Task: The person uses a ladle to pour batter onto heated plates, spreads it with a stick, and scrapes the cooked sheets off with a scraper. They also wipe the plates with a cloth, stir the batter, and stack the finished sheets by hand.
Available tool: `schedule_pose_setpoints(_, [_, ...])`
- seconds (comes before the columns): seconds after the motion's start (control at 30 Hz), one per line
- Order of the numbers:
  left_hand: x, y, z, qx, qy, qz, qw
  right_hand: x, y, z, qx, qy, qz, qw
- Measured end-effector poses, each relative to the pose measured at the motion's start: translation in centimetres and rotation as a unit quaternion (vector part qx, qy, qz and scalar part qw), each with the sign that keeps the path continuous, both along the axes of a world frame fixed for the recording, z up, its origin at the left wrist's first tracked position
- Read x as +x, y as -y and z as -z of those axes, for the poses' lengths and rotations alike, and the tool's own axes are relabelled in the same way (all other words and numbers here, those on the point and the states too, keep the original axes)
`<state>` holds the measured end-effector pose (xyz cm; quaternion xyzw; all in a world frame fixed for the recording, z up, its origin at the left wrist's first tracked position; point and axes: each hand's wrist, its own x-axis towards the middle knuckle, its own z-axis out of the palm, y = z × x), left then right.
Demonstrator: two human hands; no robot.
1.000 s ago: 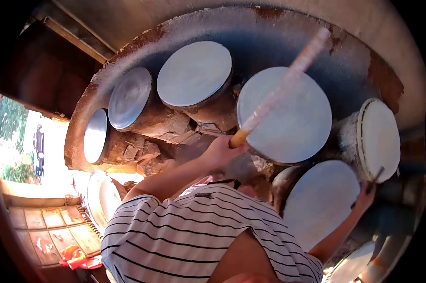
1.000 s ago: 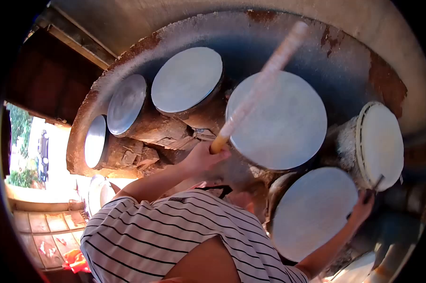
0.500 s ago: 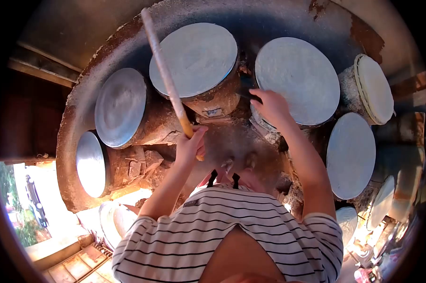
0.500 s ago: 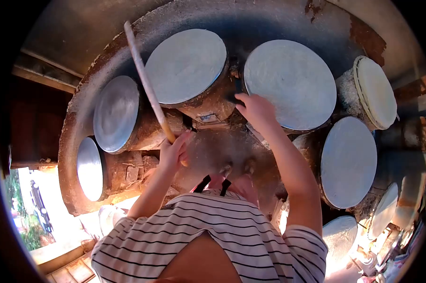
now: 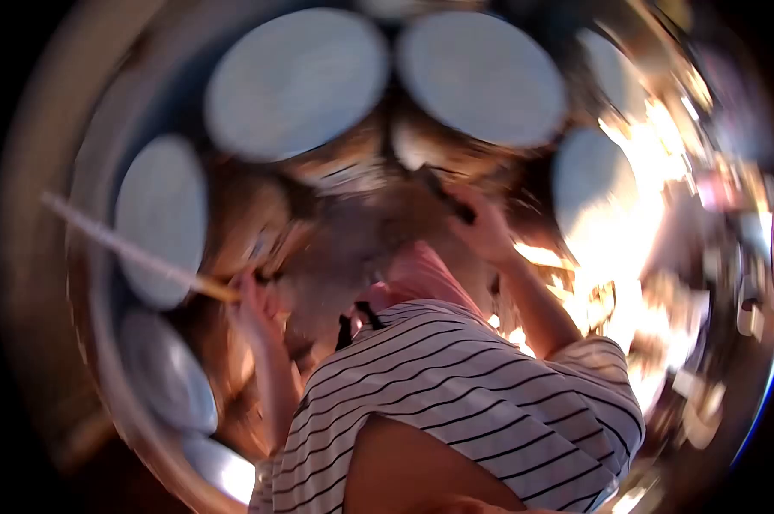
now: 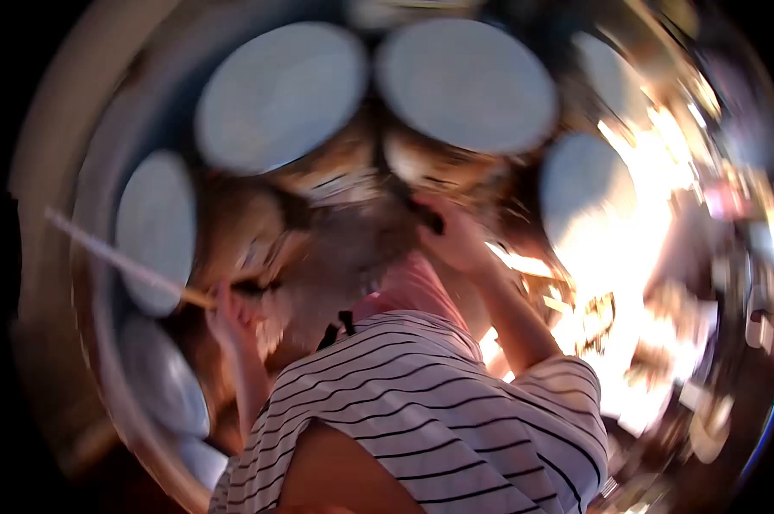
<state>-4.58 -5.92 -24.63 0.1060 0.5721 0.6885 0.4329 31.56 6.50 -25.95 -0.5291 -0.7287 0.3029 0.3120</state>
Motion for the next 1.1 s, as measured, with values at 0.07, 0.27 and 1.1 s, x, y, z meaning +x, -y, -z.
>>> schedule_pose_setpoints(0.07, [2.9,-3.1,-1.2,-0.051,0.019,0.049,0.997,6.1,5.2,0.2,-0.07,-0.036,0.131,0.988])
schedule_pose_setpoints(0.27, [13.8,-8.5,-3.6,-0.048,-0.049,0.262,0.963,24.0,17.8,1.9,-0.079,-0.089,0.59,0.799])
schedule_pose_setpoints(1.1, [35.8,-5.4,-5.6,-0.119,0.031,0.357,0.926,47.4,25.5,13.6,0.081,0.074,0.301,0.947])
